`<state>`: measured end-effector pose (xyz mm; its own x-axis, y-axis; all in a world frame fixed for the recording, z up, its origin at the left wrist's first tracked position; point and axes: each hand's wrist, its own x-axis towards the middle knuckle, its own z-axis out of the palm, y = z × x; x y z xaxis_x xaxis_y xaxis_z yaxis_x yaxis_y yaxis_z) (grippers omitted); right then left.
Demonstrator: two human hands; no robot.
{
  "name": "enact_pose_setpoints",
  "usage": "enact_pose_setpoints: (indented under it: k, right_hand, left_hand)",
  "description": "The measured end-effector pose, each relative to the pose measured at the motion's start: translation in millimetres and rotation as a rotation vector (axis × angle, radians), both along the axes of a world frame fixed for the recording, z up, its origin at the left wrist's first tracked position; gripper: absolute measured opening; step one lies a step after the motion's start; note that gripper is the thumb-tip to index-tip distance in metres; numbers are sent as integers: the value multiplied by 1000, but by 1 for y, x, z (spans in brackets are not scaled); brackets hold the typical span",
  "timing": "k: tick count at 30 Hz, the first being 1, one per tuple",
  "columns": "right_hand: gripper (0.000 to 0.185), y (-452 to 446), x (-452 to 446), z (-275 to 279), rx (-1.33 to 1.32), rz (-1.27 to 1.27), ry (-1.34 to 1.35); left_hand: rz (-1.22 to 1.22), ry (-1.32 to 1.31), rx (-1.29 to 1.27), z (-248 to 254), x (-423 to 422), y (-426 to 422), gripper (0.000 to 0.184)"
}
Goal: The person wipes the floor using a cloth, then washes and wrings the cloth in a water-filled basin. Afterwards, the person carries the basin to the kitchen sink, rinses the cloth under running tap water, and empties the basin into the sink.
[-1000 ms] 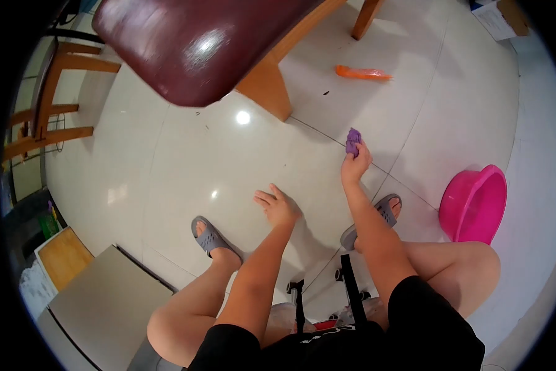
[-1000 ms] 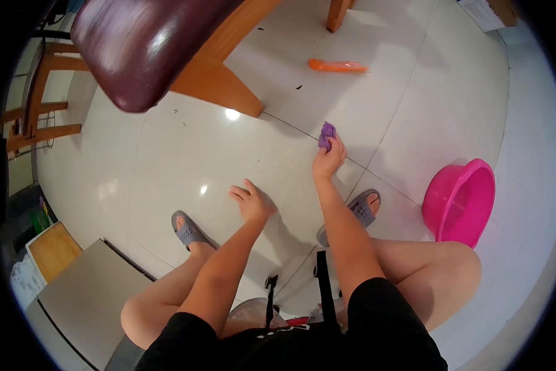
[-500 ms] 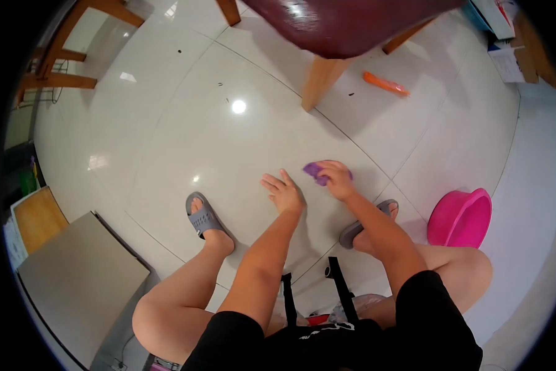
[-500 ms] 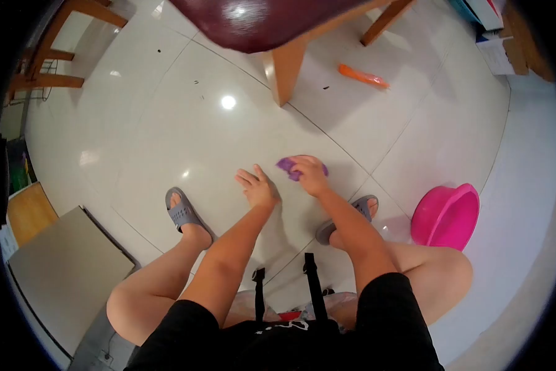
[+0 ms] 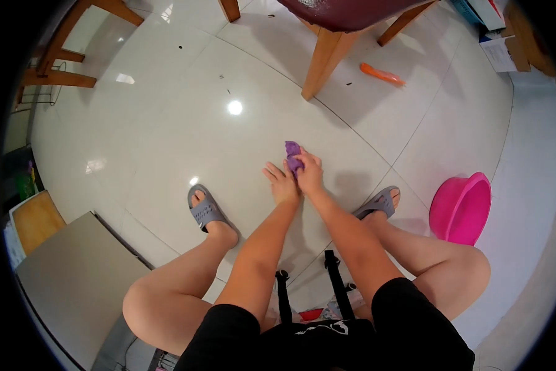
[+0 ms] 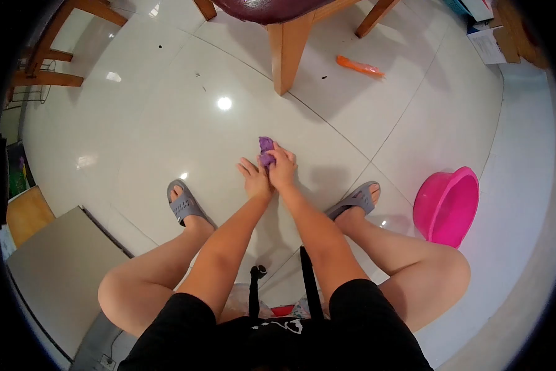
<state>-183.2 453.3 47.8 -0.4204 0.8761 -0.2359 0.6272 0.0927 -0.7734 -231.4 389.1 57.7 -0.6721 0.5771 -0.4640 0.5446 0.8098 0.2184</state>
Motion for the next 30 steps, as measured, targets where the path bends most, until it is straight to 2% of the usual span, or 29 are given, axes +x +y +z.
enact_pose_setpoints:
  k: [1, 2, 3, 5, 6, 7, 8, 9, 11, 16, 18, 21, 23, 24, 26, 27, 28, 30]
  right_hand:
    - [35, 3, 9, -3, -2, -4, 7]
    - [36, 10, 22, -4, 103, -76, 41]
    - [36, 18, 36, -6, 208, -148, 76]
    - [36, 23, 73, 5, 386, -296, -182]
    - [36, 18, 89, 5, 307, -437, -314]
    - [37, 9, 99, 4, 229, -577, -446]
    - [37, -6, 104, 1, 232, -575, -447]
    - [36, -22, 103, -2, 171, -661, -515]
    - [35, -36, 77, -6, 109, -735, -583]
    - [37, -47, -41, -10, 84, -746, -533]
    - [36, -37, -82, -15, 276, -716, -466]
    - [36, -12, -132, -10, 290, -671, -355]
    - [33, 4, -150, 1, 279, -293, -250]
    - [33, 11, -151, 1, 281, -279, -247]
    - [29, 34, -141, 2, 348, 351, -152]
    - [27, 43, -131, 8, 322, 490, -84]
    - [27, 50, -118, 11, 328, 500, -90]
    - [27, 54, -90, 18, 381, 789, -131]
  left_hand:
    - [-41, -97, -4, 21, -8, -2, 97]
    - [-81, -194, -6, 34, -17, -6, 101]
    - [-81, -185, -6, 32, -25, -15, 101]
    - [-139, -129, 77, 25, -42, -39, 97]
    - [-138, -128, 75, 30, -51, -47, 97]
    - [-121, -16, -23, 38, -61, -53, 98]
    - [-101, 95, -119, 44, -67, -56, 99]
    - [-97, 94, -116, 48, -73, -58, 99]
    - [4, -98, -267, 52, -85, -60, 100]
    - [28, -113, -227, 43, -85, -62, 88]
    - [40, -101, -215, 36, -85, -66, 84]
    - [26, -73, -133, 27, -85, -71, 77]
    - [-45, -3, -249, 23, -84, -70, 106]
    - [-31, -5, -248, 22, -83, -70, 106]
    - [-15, -14, -260, 23, -84, -68, 97]
    - [-3, -19, -255, 23, -84, -69, 97]
    - [4, -11, -232, 23, -83, -70, 92]
    - [17, -8, -204, 22, -81, -70, 88]
